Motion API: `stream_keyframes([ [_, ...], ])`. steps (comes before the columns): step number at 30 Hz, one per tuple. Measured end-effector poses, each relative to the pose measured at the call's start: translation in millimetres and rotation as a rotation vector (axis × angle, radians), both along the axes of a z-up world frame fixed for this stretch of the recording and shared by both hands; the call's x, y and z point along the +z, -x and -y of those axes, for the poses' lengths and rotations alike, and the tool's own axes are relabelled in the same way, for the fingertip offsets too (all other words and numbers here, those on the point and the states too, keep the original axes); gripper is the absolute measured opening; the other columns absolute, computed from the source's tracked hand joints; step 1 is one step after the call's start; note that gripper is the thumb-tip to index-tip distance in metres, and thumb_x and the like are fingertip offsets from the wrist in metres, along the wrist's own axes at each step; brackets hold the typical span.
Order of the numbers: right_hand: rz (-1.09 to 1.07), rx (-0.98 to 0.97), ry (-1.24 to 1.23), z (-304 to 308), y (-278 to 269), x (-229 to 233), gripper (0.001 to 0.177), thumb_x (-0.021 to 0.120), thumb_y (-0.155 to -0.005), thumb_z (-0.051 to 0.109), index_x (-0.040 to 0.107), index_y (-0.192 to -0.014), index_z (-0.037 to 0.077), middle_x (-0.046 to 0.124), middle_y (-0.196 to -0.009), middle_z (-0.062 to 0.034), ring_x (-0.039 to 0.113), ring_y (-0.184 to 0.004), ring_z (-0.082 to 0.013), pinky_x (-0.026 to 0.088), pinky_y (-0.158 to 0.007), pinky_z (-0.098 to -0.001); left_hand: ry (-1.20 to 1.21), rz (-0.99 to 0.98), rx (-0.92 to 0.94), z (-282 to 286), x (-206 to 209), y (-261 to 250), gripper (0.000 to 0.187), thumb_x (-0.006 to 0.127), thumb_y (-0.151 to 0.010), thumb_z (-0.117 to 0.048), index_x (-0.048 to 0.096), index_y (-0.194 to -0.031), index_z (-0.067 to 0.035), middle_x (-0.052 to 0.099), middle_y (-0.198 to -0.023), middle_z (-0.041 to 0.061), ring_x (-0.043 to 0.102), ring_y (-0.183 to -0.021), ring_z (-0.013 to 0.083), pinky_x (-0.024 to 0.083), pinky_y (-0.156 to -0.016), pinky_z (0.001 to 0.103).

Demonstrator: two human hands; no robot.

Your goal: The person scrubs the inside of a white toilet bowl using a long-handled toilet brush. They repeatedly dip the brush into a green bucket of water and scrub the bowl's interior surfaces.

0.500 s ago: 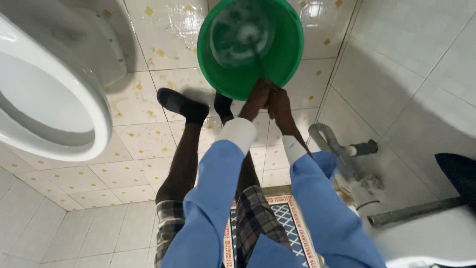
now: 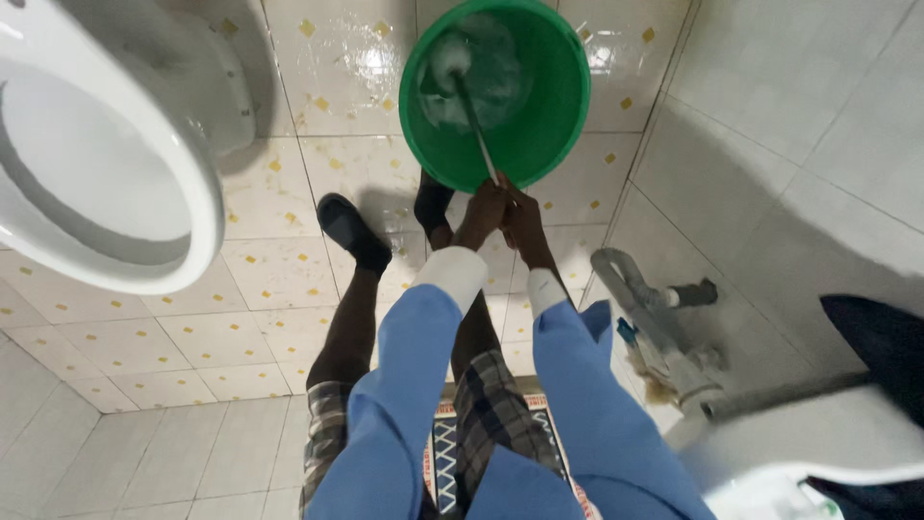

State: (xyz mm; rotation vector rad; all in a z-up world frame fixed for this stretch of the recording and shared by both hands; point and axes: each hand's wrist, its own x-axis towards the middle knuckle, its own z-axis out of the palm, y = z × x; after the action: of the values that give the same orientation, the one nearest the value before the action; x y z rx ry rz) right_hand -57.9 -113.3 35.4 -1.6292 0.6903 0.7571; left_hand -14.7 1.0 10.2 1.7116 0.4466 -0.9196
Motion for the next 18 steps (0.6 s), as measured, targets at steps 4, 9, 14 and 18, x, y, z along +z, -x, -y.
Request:
stream_keyframes([
  [4, -0.200, -0.303, -0.046, -12, 27, 102, 0.045, 0.047, -0.106, 0.014, 0.059, -0.150, 0.017, 0.045, -0.061, 0.0059, 0.035, -0.043, -0.0024, 0.027, -0.038, -0.0206, 0.073, -0.050, -0.005, 12, 39, 45, 0.028, 0.057, -0.105, -0.022, 0.055, -0.119, 0.001, 0.068, -0.095, 0.021, 0.068, -0.083, 0.0341, 0.056, -0.071, 0.045],
  [9, 0.036, -0.096, 0.015, -56, 16, 194, 0.043, 0.051, -0.110, 0.017, 0.055, -0.153, 0.019, 0.056, -0.074, 0.0043, 0.046, -0.055, -0.0041, 0.039, -0.049, -0.0206, 0.313, -0.221, 0.557, -19, 161, 86, 0.027, 0.046, -0.106, -0.029, 0.059, -0.116, -0.006, 0.060, -0.078, 0.008, 0.059, -0.063, 0.0194, 0.046, -0.054, 0.036],
  [14, 0.158, 0.358, 0.075, -122, -32, 265, 0.048, 0.054, -0.108, 0.017, 0.053, -0.156, 0.017, 0.067, -0.077, -0.0089, 0.056, -0.071, -0.0122, 0.050, -0.064, -0.0310, 0.198, -0.032, 0.901, -83, 229, 50, 0.041, 0.042, -0.112, -0.041, 0.057, -0.098, -0.005, 0.049, -0.075, -0.001, 0.048, -0.064, 0.0104, 0.040, -0.055, 0.030],
  [18, 0.279, 0.539, -0.074, -195, -92, 291, 0.044, 0.049, -0.111, 0.015, 0.053, -0.154, 0.017, 0.075, -0.098, -0.0174, 0.071, -0.084, -0.0240, 0.054, -0.075, -0.0356, 0.072, 0.194, 1.066, -141, 202, 23, 0.053, 0.040, -0.112, -0.049, 0.054, -0.084, -0.006, 0.048, -0.071, -0.003, 0.045, -0.065, 0.0104, 0.037, -0.054, 0.031],
])
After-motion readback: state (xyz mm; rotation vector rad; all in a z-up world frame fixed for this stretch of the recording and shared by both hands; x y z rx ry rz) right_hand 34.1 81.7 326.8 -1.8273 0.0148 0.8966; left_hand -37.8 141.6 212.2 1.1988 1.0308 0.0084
